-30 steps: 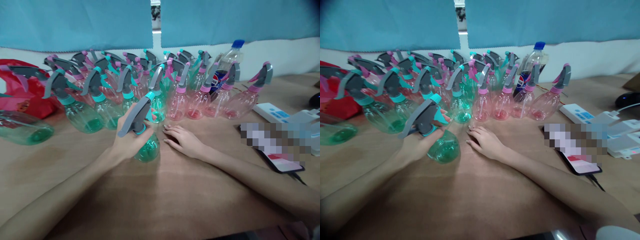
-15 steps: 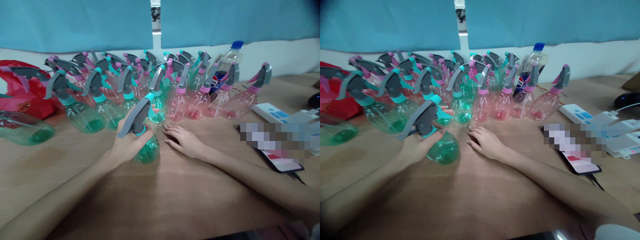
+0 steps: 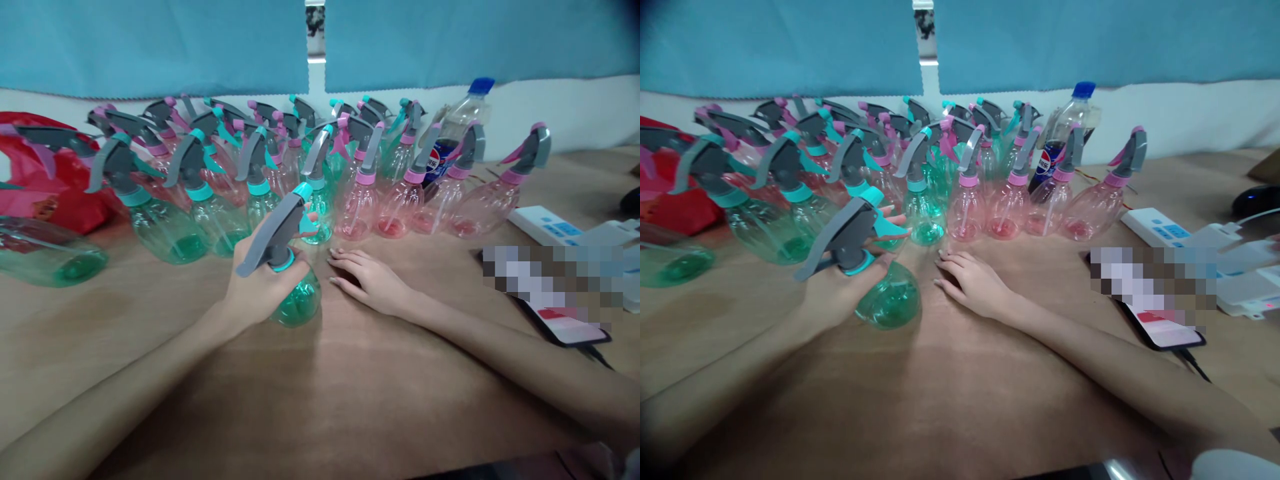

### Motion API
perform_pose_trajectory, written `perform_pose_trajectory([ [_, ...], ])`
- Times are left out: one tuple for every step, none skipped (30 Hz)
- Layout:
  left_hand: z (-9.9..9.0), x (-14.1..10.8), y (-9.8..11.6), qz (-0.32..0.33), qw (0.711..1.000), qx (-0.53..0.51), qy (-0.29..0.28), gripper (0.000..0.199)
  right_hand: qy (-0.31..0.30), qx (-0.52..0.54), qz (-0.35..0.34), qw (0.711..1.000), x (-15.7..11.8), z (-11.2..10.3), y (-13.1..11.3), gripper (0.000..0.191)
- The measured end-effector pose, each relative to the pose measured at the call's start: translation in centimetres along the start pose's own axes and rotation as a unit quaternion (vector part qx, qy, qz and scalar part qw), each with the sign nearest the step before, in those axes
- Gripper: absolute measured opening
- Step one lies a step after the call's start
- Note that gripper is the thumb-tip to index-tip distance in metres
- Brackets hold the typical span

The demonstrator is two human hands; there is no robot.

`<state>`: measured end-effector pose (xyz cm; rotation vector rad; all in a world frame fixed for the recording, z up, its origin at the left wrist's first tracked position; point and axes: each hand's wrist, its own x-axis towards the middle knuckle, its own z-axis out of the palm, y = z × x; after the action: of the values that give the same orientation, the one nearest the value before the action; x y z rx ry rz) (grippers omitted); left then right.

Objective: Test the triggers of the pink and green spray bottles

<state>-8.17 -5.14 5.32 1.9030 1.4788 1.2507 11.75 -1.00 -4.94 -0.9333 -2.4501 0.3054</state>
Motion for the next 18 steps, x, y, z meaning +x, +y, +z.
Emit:
perform_pose_trajectory([
  [0.01,-0.01,-0.03,0.001,1.000,0.001,0.001,0.015,0.000,0.001,-0.001,1.000,0.00,0.02,0.03,0.039],
  [0.03,-0.02,-0.09,0.002,1.000,0.000,0.002,0.014,0.001,0.002,-0.003,1.000,0.00,0.04,0.05,0.039],
  [0.04,-0.03,-0.18,0.003,1.000,-0.001,0.002,0.013,0.001,0.003,-0.003,1.000,-0.01,0.04,0.07,0.039],
  [0.04,-0.04,-0.27,0.004,1.000,-0.002,0.002,0.013,0.001,0.003,-0.003,1.000,0.00,0.03,0.07,0.039],
  [0.02,-0.04,-0.37,0.007,1.000,-0.003,0.002,0.013,0.000,0.002,-0.001,1.000,0.00,0.01,0.07,0.039],
  [0.00,-0.05,-0.45,0.009,1.000,-0.004,0.001,0.014,-0.001,0.001,0.000,1.000,0.01,-0.01,0.05,0.039],
  [-0.02,-0.05,-0.52,0.012,1.000,-0.006,0.000,0.014,-0.003,0.000,0.001,1.000,0.02,-0.03,0.04,0.040],
  [-0.05,-0.06,-0.57,0.013,1.000,-0.006,-0.001,0.015,-0.005,-0.002,0.001,1.000,0.03,-0.06,0.02,0.040],
  [-0.07,-0.07,-0.59,0.014,1.000,-0.006,-0.001,0.015,-0.006,-0.003,0.001,1.000,0.04,-0.07,0.01,0.040],
  [-0.08,-0.08,-0.59,0.014,1.000,-0.005,-0.003,0.016,-0.007,-0.004,0.001,1.000,0.05,-0.09,-0.01,0.040],
  [-0.08,-0.08,-0.56,0.015,1.000,-0.002,-0.003,0.016,-0.008,-0.004,0.000,1.000,0.05,-0.09,-0.01,0.041],
  [-0.06,-0.09,-0.52,0.016,1.000,0.002,0.001,0.016,-0.008,-0.004,0.001,1.000,0.05,-0.09,-0.02,0.041],
  [-0.03,-0.09,-0.48,0.017,1.000,0.007,0.006,0.015,-0.008,-0.003,0.002,1.000,0.05,-0.09,-0.03,0.040],
  [0.00,-0.09,-0.45,0.018,1.000,0.012,0.010,0.014,-0.009,-0.003,0.004,1.000,0.04,-0.09,-0.03,0.040],
  [0.03,-0.10,-0.44,0.018,1.000,0.018,0.014,0.013,-0.009,-0.002,0.005,1.000,0.03,-0.09,-0.05,0.041],
  [0.05,-0.10,-0.46,0.018,0.999,0.025,0.016,0.011,-0.009,-0.002,0.007,1.000,0.02,-0.10,-0.06,0.041],
  [0.06,-0.10,-0.49,0.019,0.999,0.033,0.017,0.009,-0.010,-0.003,0.008,1.000,0.01,-0.11,-0.07,0.041],
  [0.06,-0.11,-0.54,0.020,0.999,0.040,0.014,0.008,-0.010,-0.003,0.008,1.000,0.01,-0.12,-0.09,0.041],
])
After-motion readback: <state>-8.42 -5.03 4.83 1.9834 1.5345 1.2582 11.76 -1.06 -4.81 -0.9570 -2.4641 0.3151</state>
